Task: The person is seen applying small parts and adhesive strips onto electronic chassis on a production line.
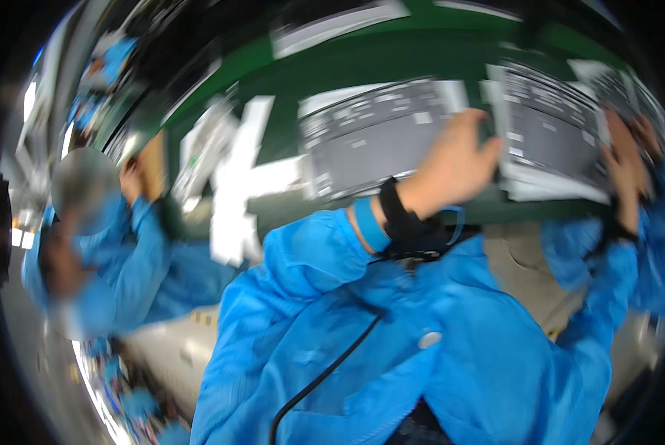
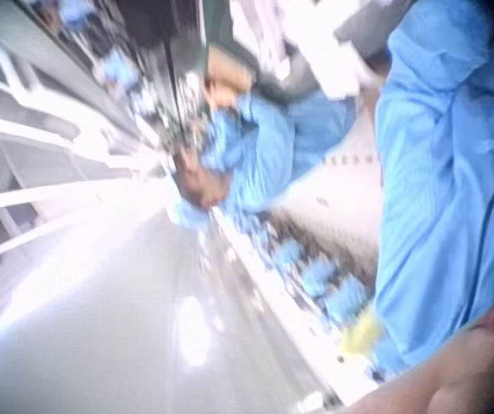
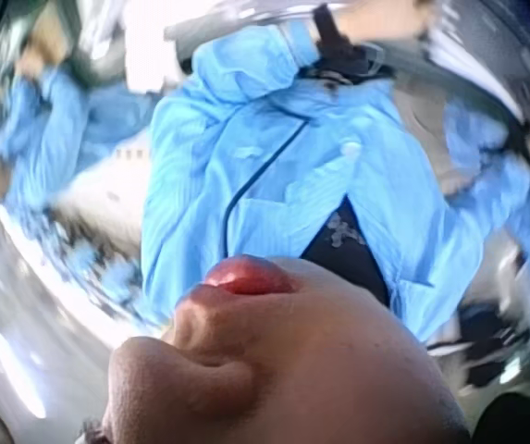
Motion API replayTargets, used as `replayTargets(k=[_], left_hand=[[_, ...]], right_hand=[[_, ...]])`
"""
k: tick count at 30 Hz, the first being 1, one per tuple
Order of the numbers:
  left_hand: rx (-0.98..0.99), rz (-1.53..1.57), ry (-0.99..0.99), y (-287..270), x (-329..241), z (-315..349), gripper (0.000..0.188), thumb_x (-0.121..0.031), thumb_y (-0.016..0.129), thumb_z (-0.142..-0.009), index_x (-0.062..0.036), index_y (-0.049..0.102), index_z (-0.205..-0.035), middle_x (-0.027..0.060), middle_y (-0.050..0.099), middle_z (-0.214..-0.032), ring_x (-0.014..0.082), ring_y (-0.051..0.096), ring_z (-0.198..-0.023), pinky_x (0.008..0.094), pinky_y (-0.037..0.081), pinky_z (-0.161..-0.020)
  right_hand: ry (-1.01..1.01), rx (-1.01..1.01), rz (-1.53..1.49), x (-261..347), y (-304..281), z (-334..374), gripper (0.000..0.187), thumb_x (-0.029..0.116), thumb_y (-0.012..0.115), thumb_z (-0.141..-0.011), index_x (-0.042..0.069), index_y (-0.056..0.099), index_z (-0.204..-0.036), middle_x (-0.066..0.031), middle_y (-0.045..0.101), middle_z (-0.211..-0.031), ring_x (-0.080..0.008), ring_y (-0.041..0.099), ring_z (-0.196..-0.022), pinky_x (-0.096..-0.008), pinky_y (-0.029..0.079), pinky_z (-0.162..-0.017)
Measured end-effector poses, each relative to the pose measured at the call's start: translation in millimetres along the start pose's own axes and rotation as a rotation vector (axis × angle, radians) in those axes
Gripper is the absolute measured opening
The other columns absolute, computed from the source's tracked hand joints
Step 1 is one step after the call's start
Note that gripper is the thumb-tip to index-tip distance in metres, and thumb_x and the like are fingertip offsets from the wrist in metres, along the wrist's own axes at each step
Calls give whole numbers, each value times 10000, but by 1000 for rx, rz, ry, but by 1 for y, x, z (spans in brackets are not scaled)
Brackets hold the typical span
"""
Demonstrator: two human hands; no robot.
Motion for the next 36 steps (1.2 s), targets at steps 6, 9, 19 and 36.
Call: replayTargets(k=[6, 9, 19, 36], left_hand=[[104, 3, -400, 91, 47, -65, 568, -293, 664, -807, 200, 537, -1062, 382, 559, -1100, 455, 589, -1013, 446, 488, -881], [172, 277, -519, 101, 45, -83, 430, -185, 618, -871, 186, 559, -1078, 249, 651, -997, 327, 660, -883, 411, 534, -777], [314, 1057, -625, 125, 42, -116, 482, -297, 633, -921, 112, 539, -1157, 227, 612, -1096, 305, 636, -959, 444, 538, -806], [90, 952, -451, -114, 14, -138, 333, -241, 626, -916, 12, 597, -1131, 141, 671, -1033, 249, 672, -896, 380, 556, -825]], right_hand=[[333, 240, 76, 57, -26, -1, 530, 456, 589, -889, -66, 681, -908, -276, 660, -830, -392, 660, -794, -440, 490, -741], [366, 237, 85, 55, -40, 4, 626, 551, 602, -841, -70, 677, -825, -280, 655, -825, -420, 654, -829, -472, 499, -748], [382, 227, -80, 47, -31, 1, 589, 490, 646, -846, -99, 658, -833, -279, 645, -766, -379, 658, -732, -432, 480, -676], [595, 451, -1651, 206, 41, -82, 462, 392, 535, -973, -6, 608, -1195, -100, 674, -1104, -168, 660, -953, -318, 535, -864]])
Point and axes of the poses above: each hand's wrist, its own z-axis away from the middle knuckle, its own y-axis out of the palm, x = y × z, the point moved 6 cm from there along -z, towards the middle knuckle
